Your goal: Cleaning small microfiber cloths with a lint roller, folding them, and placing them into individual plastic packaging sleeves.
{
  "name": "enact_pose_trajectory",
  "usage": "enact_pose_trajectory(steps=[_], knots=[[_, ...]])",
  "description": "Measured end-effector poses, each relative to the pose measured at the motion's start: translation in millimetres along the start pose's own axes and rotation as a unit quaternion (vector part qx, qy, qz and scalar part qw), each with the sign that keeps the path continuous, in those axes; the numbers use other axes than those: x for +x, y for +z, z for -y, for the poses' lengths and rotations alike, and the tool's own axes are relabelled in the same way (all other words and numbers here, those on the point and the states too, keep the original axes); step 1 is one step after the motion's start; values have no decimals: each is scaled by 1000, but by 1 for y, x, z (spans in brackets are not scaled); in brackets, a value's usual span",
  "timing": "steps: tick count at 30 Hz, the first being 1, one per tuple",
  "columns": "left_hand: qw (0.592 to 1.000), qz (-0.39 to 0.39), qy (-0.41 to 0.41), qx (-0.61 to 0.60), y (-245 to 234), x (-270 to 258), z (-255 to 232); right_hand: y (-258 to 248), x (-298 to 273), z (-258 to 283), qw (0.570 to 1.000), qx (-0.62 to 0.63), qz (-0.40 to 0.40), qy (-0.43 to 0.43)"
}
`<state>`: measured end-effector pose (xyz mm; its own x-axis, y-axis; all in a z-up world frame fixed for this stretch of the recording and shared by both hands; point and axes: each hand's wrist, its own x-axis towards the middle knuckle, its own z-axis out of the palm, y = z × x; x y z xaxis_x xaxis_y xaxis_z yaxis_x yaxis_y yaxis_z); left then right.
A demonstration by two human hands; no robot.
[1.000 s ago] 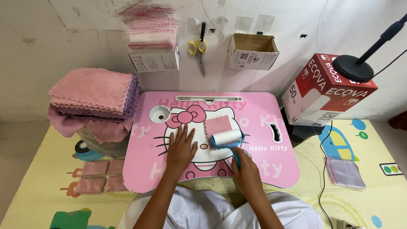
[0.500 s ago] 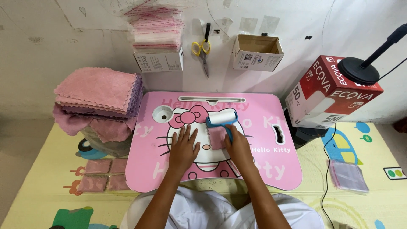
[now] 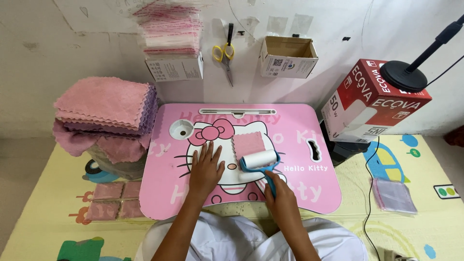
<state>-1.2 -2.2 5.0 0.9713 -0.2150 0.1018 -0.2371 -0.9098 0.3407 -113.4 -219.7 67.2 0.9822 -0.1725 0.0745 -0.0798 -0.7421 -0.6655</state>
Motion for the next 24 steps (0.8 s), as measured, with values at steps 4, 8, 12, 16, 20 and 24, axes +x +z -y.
enact_pose_trajectory(steps=[4, 8, 12, 16, 20, 24], knots=[[985, -156, 64, 46, 44, 6, 20, 10, 32, 6, 999, 1, -23, -41], [985, -152, 64, 45, 45, 7, 22, 21, 74, 16, 996, -13, -25, -83], [983, -162, 69, 48, 44, 6, 21, 29, 96, 25, 998, -19, -10, -54], [984, -160, 69, 46, 44, 7, 22, 25, 82, 22, 997, -17, -20, -75], [987, -143, 58, 50, 46, 7, 22, 17, 43, 13, 995, -14, -40, -89], [989, -126, 54, 59, 46, 8, 22, 8, 3, 3, 999, -4, -32, -35]])
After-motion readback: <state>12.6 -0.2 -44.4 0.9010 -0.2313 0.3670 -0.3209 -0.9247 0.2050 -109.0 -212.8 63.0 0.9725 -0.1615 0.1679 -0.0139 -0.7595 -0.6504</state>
